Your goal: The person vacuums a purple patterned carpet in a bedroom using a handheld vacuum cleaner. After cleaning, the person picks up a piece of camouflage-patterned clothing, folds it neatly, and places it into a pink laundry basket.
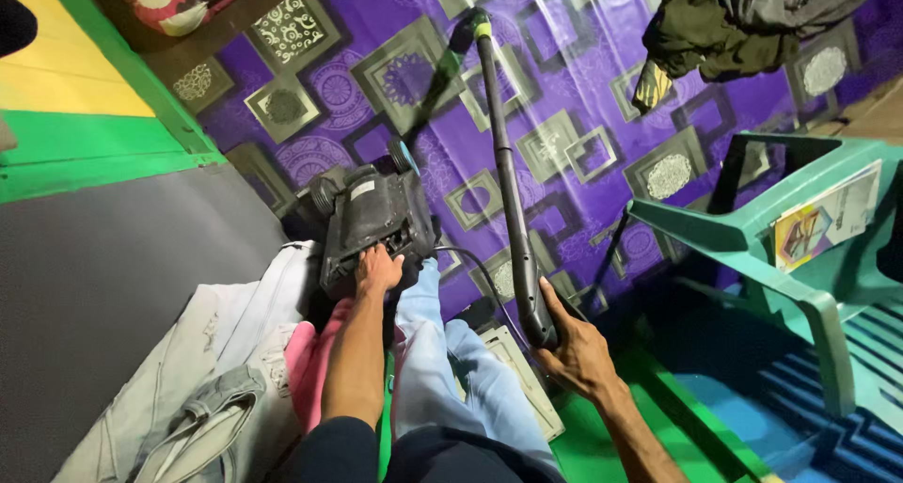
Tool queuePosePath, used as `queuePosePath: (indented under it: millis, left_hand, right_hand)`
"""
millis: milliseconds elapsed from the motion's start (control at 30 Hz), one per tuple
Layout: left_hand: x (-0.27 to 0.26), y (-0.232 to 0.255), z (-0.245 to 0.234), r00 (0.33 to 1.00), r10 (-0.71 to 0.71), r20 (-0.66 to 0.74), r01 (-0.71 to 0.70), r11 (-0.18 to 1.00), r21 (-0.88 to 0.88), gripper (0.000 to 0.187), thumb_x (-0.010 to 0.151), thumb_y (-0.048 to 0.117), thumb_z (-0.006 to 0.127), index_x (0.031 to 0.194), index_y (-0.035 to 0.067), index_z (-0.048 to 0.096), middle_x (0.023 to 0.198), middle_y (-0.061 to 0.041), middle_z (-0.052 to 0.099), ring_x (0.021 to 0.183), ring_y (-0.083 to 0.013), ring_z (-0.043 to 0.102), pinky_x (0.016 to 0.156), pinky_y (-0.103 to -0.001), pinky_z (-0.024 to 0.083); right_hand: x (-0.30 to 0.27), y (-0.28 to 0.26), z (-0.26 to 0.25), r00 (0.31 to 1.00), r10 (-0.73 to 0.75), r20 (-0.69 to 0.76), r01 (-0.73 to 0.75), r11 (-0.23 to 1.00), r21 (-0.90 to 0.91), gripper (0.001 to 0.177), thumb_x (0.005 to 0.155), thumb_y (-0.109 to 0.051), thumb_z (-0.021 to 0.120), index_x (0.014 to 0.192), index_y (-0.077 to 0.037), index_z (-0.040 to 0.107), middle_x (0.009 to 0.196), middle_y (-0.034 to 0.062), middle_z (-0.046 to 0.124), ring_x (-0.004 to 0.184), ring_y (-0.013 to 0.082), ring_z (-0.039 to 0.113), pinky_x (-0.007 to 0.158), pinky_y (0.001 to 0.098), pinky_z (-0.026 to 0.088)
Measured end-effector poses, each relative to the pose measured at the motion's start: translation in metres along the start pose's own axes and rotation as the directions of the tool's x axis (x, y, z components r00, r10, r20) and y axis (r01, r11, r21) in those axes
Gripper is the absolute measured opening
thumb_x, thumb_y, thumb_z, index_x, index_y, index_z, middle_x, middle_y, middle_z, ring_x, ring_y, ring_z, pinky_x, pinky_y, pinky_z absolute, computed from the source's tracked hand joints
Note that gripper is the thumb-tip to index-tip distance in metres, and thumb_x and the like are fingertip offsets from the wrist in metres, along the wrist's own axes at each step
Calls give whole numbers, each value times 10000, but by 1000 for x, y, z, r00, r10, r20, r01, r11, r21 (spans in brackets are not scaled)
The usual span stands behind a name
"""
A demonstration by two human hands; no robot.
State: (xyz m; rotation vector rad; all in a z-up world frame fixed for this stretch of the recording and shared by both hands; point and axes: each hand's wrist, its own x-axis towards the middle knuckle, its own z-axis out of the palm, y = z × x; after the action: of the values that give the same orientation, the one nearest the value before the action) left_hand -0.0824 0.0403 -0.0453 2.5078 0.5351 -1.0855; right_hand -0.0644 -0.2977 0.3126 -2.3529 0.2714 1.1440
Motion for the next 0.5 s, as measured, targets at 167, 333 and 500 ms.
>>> queuePosePath:
  millis: [167,333,500]
  left_hand:
    - [-22,5,-2,998,-66,5,67,997,-48,593,932,494,669,1311,46,589,1403,-168,575,1371,-367,476,1120,-485,423]
    - [-24,7,-9,994,-96,55,100,993,-66,574,931,498,658,1319,81,584,1421,-121,570,1386,-354,469,1094,-506,441]
    - [-15,0,1,987,-85,138,89,996,-24,631,915,547,680,1361,112,576,1457,-123,560,1391,-354,492,1113,-505,451]
  right_hand:
    - [2,-3,-3,986,-163,14,164,982,-89,1083,680,-192,783,1596,-320,219,1071,195,724,995,415,697,865,469,559]
    - [8,-18,1,976,-185,114,205,957,-204,1104,699,-243,789,1637,-360,218,1270,131,680,1084,396,673,914,473,552]
    - [5,-40,3,975,-208,73,219,954,-207,1058,690,-253,774,1595,-348,235,1313,117,664,1076,404,671,898,486,545]
